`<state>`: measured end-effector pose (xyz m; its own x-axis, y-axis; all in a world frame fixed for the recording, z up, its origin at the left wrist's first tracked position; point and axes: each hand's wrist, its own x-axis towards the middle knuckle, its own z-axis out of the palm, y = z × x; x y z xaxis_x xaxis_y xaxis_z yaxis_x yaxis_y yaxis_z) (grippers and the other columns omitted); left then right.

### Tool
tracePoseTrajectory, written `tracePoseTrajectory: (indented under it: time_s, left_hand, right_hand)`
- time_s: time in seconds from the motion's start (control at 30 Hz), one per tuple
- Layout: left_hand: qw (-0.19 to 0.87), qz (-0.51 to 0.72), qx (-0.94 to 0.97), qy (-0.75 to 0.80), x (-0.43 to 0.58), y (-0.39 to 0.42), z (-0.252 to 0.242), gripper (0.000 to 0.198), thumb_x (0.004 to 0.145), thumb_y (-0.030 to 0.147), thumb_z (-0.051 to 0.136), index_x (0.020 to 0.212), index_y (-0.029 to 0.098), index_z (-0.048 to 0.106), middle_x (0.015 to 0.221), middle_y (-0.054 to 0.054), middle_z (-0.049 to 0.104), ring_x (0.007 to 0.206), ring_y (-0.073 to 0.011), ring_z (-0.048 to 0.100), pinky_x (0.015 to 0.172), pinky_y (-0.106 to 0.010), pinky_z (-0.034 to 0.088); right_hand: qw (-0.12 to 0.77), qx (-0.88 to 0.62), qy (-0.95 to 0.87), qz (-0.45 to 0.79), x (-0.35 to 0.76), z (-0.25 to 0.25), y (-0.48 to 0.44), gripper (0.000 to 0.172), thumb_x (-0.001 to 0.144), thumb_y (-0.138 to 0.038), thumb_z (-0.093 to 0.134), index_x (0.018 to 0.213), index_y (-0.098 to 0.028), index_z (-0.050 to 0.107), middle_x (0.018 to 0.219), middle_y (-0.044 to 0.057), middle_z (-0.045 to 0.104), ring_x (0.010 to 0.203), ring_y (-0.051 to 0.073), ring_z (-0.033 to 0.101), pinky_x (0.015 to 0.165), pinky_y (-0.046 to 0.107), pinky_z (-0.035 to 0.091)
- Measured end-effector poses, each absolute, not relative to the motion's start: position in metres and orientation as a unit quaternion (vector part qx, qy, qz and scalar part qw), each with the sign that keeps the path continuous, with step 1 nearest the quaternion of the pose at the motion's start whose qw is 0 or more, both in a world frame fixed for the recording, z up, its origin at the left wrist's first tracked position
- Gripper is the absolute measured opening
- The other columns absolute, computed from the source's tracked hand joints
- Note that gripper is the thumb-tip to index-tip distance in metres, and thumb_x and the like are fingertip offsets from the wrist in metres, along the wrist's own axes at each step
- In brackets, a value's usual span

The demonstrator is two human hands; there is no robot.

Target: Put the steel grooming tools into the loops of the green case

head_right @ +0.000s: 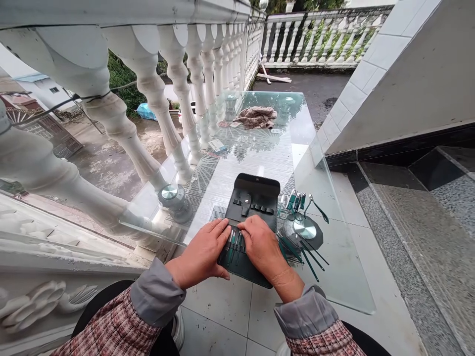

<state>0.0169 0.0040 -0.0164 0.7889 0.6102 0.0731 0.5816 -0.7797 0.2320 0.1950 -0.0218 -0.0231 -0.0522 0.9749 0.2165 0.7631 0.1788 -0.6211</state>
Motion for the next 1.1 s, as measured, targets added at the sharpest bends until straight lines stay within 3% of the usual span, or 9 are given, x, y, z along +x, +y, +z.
tracePoseTrajectory:
  time_s: [0.3, 0.6, 0.83, 1.1]
  left_hand:
    - [0.102, 0.066, 0.94, 0.318, 0.0176, 0.004, -0.0152, 0.11, 0.037, 0.052, 0.086, 0.126, 0.008, 0.037, 0.135, -0.026, 0.04, 0.128, -0.039, 0.036, 0.104, -0.051, 0.033]
    - [0.103, 0.068, 0.941, 0.314, 0.0168, 0.0041, -0.0152, 0.111, 0.037, 0.053, 0.086, 0.126, 0.008, 0.037, 0.135, -0.026, 0.04, 0.127, -0.038, 0.036, 0.105, -0.049, 0.033]
    - [0.107, 0.07, 0.94, 0.317, 0.0168, 0.0039, -0.0147, 0.112, 0.037, 0.051, 0.087, 0.127, 0.01, 0.035, 0.135, -0.025, 0.041, 0.127, -0.0375, 0.037, 0.104, -0.05, 0.033]
    - [0.107, 0.075, 0.939, 0.318, 0.0172, 0.0021, -0.0132, 0.117, 0.038, 0.048, 0.087, 0.133, 0.014, 0.028, 0.136, -0.024, 0.039, 0.127, -0.0387, 0.036, 0.102, -0.051, 0.034]
  right_hand:
    - [0.325, -0.64, -0.671, 0.187, 0.2012, -0.0247, -0.0227, 0.026, 0.084, -0.017, 0.038, 0.095, -0.02, 0.061, 0.094, 0.006, 0.059, 0.089, 0.017, 0.056, 0.081, 0.033, 0.045]
    - [0.278, -0.637, -0.703, 0.149, 0.1952, -0.0239, -0.0246, 0.029, 0.086, -0.016, 0.034, 0.088, -0.02, 0.062, 0.089, 0.006, 0.057, 0.084, 0.017, 0.054, 0.074, 0.031, 0.044]
    - [0.317, -0.641, -0.684, 0.144, 0.1979, -0.024, -0.0254, 0.027, 0.086, -0.017, 0.035, 0.089, -0.021, 0.062, 0.089, 0.005, 0.059, 0.084, 0.017, 0.055, 0.076, 0.031, 0.044]
    - [0.273, -0.642, -0.703, 0.139, 0.1981, -0.0244, -0.026, 0.025, 0.084, -0.014, 0.035, 0.083, -0.02, 0.059, 0.084, 0.005, 0.057, 0.082, 0.017, 0.053, 0.075, 0.031, 0.042]
